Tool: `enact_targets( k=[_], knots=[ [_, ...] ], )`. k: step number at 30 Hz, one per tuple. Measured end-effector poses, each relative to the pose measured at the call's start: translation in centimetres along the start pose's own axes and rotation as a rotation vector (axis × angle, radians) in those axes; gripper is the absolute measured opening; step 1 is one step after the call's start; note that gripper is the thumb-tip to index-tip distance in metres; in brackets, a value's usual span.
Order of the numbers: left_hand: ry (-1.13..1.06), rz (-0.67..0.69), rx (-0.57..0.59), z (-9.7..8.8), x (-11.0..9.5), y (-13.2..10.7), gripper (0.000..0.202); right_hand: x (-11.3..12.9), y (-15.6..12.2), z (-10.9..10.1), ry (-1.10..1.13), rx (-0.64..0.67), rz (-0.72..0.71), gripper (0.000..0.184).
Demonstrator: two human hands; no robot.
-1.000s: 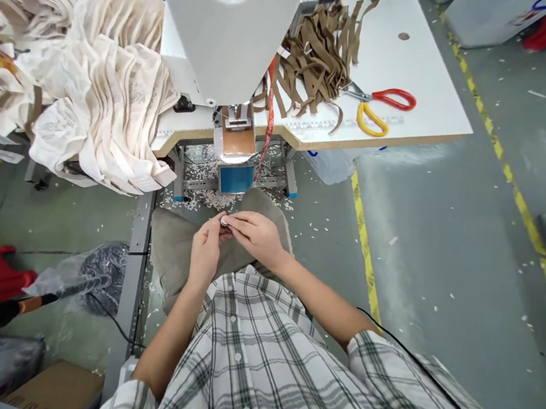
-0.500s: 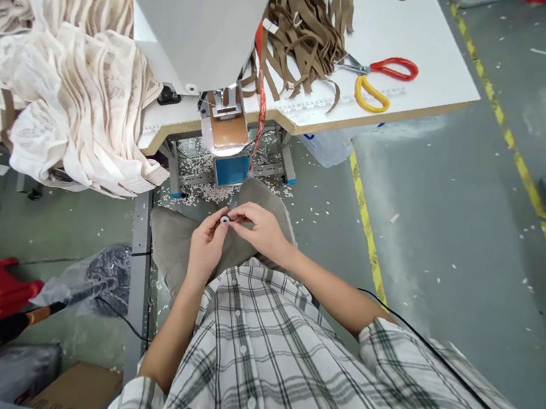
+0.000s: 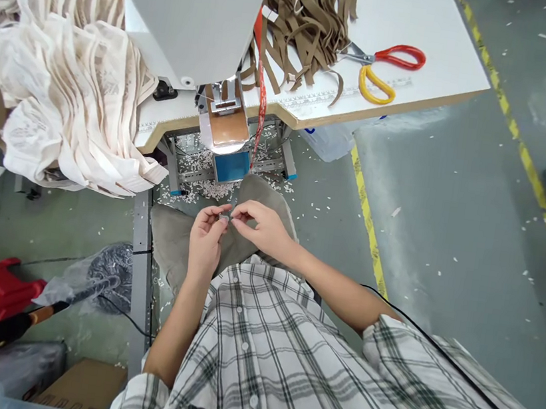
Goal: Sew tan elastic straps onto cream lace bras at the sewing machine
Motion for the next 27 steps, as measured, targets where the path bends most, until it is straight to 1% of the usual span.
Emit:
enact_targets(
  k=[2, 4, 7, 9, 12, 14, 16, 19, 21, 23, 24, 27],
  knots=[
    [0.024, 0.03, -0.039, -0.1, 0.0, 0.0, 0.022, -0.1, -0.1, 0.1, 0.005, -0.006, 0.014, 0.008],
    [0.122, 0.079, -0.063, -0.2, -0.3, -0.1, 0.026, -0.2, -0.2, 0.0, 0.014, -0.029, 0.036, 0.007],
    [0.271, 0.129, -0.039, -0.2, -0.8, -0.4, 0.03, -0.4, -0.2, -0.2, -0.002, -0.065, 0.026, 0.006],
    [0.258, 0.117, -0.022, 0.0, -1.1, -0.6, 0.032, -0.4, -0.1, -0.2, -0.045, -0.072, -0.034, 0.007],
    [0.149, 0.108, -0.064, 0.0, -1.5, -0.7, 0.029, -0.4, 0.0, -0.2, -0.095, -0.07, -0.124, 0.009],
    [0.104, 0.092, -0.079, -0.1, -1.5, -0.6, 0.025, -0.4, 0.0, -0.2, -0.1, -0.073, -0.144, 0.009],
    [0.092, 0.062, -0.07, -0.2, -1.5, -0.5, 0.024, -0.3, 0.0, -0.1, -0.103, -0.078, -0.153, 0.009],
    [0.154, 0.068, -0.082, -0.8, -1.5, -0.4, 0.029, -0.1, 0.0, -0.2, -0.113, -0.084, -0.176, 0.009],
    [0.284, 0.113, -0.061, -1.0, -1.8, -0.5, 0.028, -0.1, 0.1, -0.3, -0.117, -0.092, -0.191, 0.01],
    [0.378, 0.148, -0.004, -0.9, -2.0, -0.6, 0.029, 0.0, 0.2, -0.5, -0.124, -0.096, -0.199, 0.011],
    [0.376, 0.15, 0.025, -0.9, -2.0, -0.7, 0.031, 0.0, 0.2, -0.6, -0.13, -0.094, -0.2, 0.011],
    [0.263, 0.115, 0.067, -0.9, -2.0, -0.8, 0.035, 0.2, 0.5, -0.9, -0.166, -0.082, -0.243, 0.012]
  ],
)
Point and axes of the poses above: each hand's wrist, its own y-axis towards the middle knuckle, its own z-axis out of the palm, x = y × z, the point moved 3 cm from there along y, towards the middle knuckle, and after that the axes turned 1 degree about z, right-handed, at the moved point
